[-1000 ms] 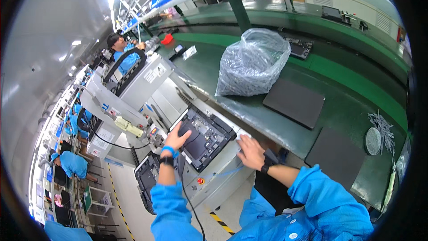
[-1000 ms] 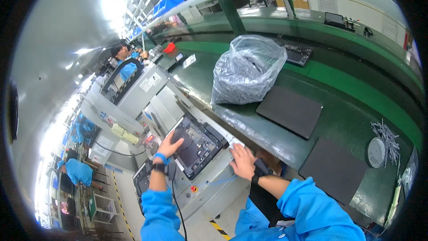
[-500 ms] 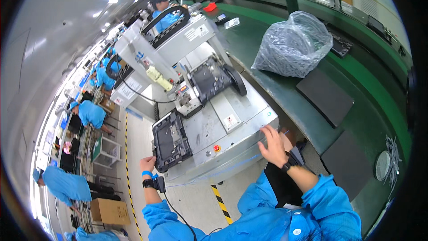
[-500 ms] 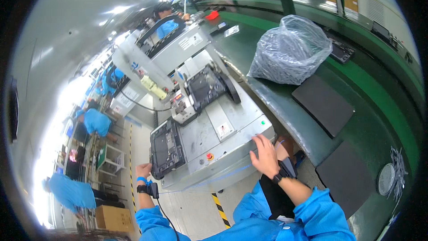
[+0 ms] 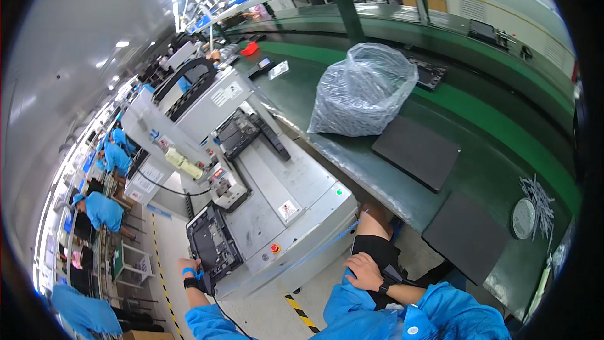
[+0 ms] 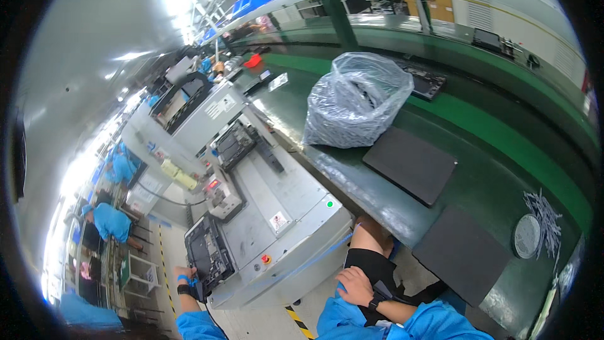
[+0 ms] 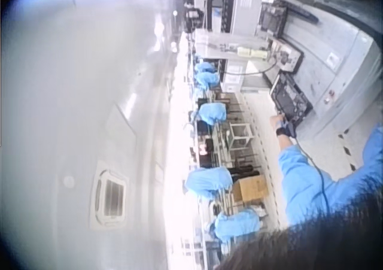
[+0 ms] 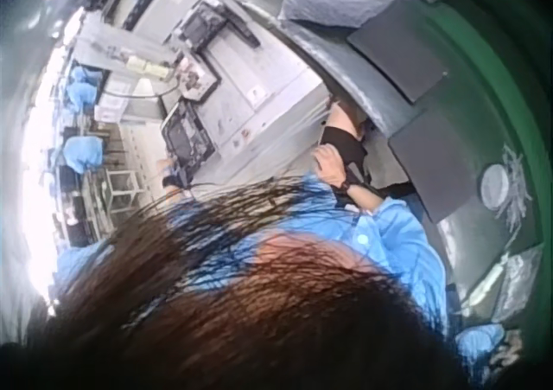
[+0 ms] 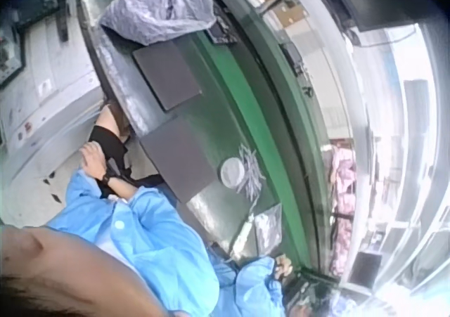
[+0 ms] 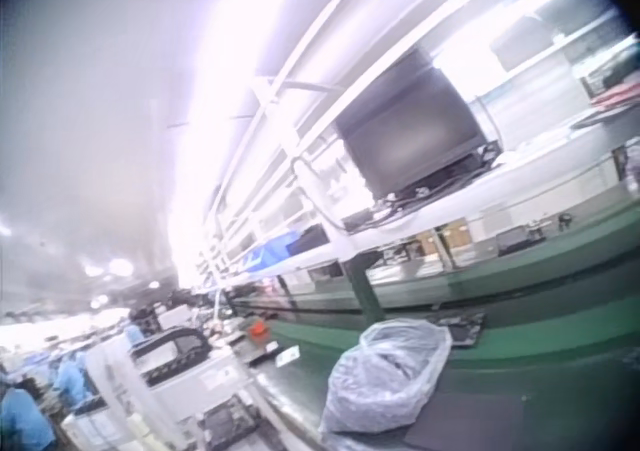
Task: Assembling internal components and screwing parts of a tablet or small electronic device on a factory production line.
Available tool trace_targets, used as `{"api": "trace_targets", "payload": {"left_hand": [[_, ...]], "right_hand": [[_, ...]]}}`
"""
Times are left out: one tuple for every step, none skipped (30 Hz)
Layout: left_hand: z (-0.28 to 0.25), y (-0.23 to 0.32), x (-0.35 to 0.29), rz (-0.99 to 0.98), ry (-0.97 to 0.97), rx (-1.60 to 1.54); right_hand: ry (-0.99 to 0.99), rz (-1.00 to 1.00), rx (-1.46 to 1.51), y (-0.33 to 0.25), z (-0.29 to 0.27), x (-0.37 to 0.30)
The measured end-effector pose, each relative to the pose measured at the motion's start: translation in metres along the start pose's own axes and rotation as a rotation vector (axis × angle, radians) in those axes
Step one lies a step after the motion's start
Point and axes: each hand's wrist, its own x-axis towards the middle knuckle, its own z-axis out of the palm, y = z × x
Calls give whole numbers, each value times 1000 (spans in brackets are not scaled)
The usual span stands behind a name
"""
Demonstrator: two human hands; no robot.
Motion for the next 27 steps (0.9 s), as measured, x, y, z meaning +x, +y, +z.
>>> {"api": "trace_targets", "payload": {"left_hand": [[-12,-1,-5,12,5,1],[-12,0,-2,-99,-131,-72],[-13,1,1,-213,-268,-141],[-18,0,-1,-198,-275,-136],[-24,-2,-3,-223,-288,-256],[-25,-2,-1,-249,-303,-375],[-24,-11,5,-252,-298,-376],[-23,-17,13,-159,-347,-277],[-21,-24,18,-68,-395,-176],[-27,-14,18,-40,-424,-150],[-25,-10,21,-36,-424,-148],[-22,-7,26,-48,-445,-95],[-21,-3,28,-61,-466,-43],[-21,-3,29,-59,-465,-41],[-22,-3,29,-101,-468,-130],[-22,-4,28,-142,-470,-218],[-19,-18,31,-155,-461,-218],[-15,-33,35,-33,-466,-116],[-11,-45,37,90,-474,-11],[-13,-22,31,104,-483,-5],[-28,28,6,6,-431,-27],[-43,45,-14,-121,-361,-58],[-40,38,-13,-126,-358,-55],[-33,27,-10,-80,-330,-51],[-33,25,-10,-31,-303,-47],[-35,21,-9,-30,-305,-45],[-38,17,-9,22,-343,32]], "right_hand": [[11,6,1,-1,0,0],[3,-4,5,1,1,1],[-6,-14,10,2,2,2],[0,3,7,0,1,2],[16,-6,14,-1,0,3],[32,-14,21,-1,-2,4],[33,-20,23,-2,-3,5],[24,-24,26,-3,-4,6],[15,-29,31,-4,-4,6],[19,-25,30,-3,-4,6],[32,-21,28,-2,-5,6],[44,-17,27,-2,-5,6],[46,-15,28,-1,-5,6],[39,-14,27,0,-6,6],[30,-14,25,0,-6,6],[32,-12,27,2,-5,5],[32,-31,36,2,-3,6],[32,-51,46,2,-1,7],[27,-60,54,1,-1,9],[16,-40,42,4,-3,9],[6,-9,31,6,-4,7],[4,-14,37,5,-4,7],[12,-20,42,4,-4,7],[21,-25,46,4,-4,7],[19,-23,47,4,-4,6],[19,-29,49,5,-4,6],[19,-33,49,5,-4,5]]}}
